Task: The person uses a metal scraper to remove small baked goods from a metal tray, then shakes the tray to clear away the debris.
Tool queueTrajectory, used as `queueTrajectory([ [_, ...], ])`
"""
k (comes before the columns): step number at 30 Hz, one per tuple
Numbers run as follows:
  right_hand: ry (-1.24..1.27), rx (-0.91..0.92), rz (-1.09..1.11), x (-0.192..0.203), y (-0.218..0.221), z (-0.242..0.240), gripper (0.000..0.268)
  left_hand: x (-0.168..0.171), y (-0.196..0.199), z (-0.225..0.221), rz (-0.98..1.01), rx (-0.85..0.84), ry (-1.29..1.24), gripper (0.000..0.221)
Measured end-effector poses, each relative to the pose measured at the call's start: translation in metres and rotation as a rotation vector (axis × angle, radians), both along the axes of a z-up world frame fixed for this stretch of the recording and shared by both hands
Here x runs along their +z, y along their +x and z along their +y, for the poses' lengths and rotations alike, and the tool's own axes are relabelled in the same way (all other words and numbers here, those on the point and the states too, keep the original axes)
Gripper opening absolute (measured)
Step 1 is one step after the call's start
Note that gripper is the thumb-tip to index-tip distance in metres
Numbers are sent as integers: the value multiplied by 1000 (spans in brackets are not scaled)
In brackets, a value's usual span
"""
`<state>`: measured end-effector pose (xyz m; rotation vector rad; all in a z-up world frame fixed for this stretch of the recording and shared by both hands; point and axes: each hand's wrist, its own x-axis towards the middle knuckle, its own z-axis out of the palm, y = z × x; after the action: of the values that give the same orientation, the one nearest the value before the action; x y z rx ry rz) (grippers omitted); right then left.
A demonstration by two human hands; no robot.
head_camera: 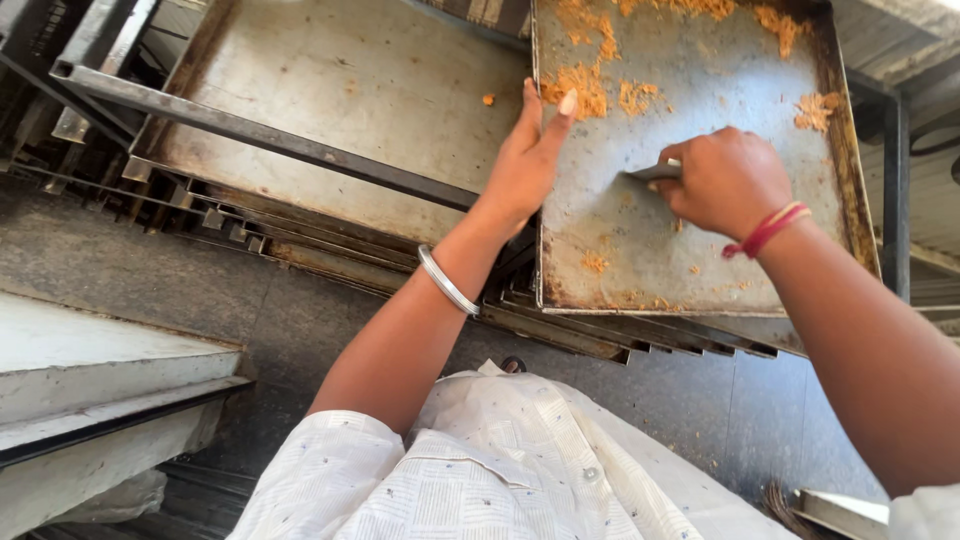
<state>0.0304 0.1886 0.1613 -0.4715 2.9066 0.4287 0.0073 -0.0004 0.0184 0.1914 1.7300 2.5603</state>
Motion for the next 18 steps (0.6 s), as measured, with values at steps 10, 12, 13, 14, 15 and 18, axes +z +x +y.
queueTrajectory([
  [10, -124, 103, 305, -40, -143, -58, 31, 12, 5, -1, -70, 1, 148, 107],
  [12, -135, 157, 373, -42, -162, -61, 30, 12, 5, -5, -132, -29, 80, 107],
  [13, -140, 158, 341, -39, -167, -59, 29, 13, 3, -5, -124, -23, 81, 107],
  [14, -146, 156, 305, -37, -168, -57, 28, 12, 3, -5, -105, -39, 90, 107],
  [15, -147, 160, 308, -32, -165, -53, 28, 10, 2, -5, -87, -54, 99, 107],
  [18, -164, 147, 77, -23, -130, -34, 33, 4, 0, -2, -78, -38, 36, 105],
])
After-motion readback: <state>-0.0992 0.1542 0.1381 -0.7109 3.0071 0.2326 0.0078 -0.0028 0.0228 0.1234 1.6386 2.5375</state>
